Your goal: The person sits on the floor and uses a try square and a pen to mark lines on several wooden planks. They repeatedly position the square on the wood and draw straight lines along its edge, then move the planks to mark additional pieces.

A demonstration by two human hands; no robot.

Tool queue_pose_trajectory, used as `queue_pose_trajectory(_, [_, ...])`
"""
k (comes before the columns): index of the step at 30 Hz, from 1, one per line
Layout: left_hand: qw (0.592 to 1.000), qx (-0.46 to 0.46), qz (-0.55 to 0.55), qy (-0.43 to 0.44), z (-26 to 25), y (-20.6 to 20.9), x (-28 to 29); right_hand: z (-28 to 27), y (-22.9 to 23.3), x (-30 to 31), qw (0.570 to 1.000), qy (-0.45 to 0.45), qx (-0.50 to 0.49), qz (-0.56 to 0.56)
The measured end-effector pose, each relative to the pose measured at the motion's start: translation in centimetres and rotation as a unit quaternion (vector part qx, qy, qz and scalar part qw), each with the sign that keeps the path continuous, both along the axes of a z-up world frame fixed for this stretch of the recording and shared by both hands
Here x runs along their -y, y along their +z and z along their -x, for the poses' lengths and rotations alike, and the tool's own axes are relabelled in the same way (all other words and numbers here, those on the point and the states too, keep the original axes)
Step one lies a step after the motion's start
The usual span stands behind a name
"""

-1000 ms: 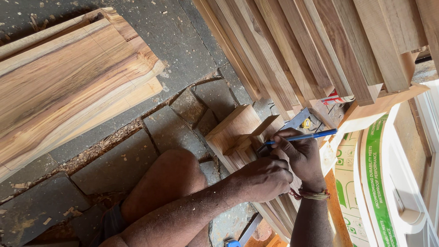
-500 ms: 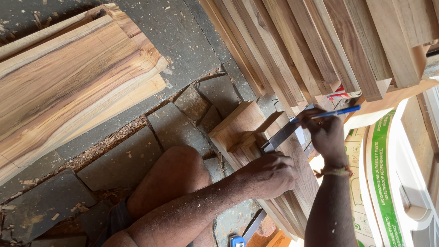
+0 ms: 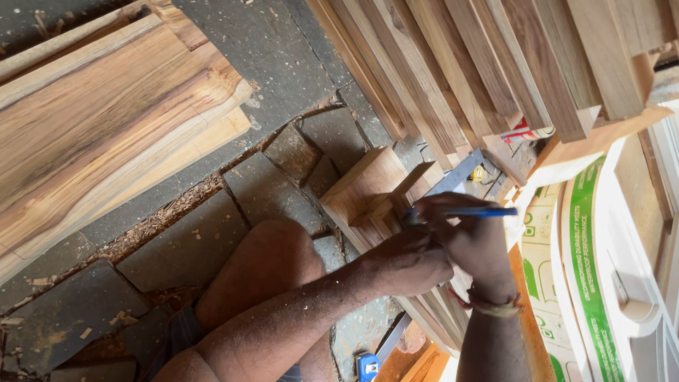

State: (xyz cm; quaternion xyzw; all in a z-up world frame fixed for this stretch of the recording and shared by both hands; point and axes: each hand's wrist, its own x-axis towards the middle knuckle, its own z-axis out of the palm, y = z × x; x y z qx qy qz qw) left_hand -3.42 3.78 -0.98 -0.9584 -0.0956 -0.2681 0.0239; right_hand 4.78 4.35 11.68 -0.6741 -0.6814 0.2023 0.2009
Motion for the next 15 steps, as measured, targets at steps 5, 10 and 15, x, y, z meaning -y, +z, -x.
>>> queue_pose_trajectory(5, [0.938, 0.199, 0.249, -0.139, -0.2, -0.8, 0.3, -3.9, -0.4, 0.2, 0.983, -0.142, -0.117, -0.012])
queue_pose_trajectory(10, [0.941, 0.233, 0.205, -0.137, 0.4, -0.1, 1.4, -4.2, -2.4, 0.3, 0.968, -0.199, -0.151, -0.037])
queue_pose_trajectory(15, [0.943, 0.219, 0.207, -0.139, 0.3, -0.1, 1.4, -4.0, -1.9, 0.5, 0.981, -0.101, -0.162, -0.031])
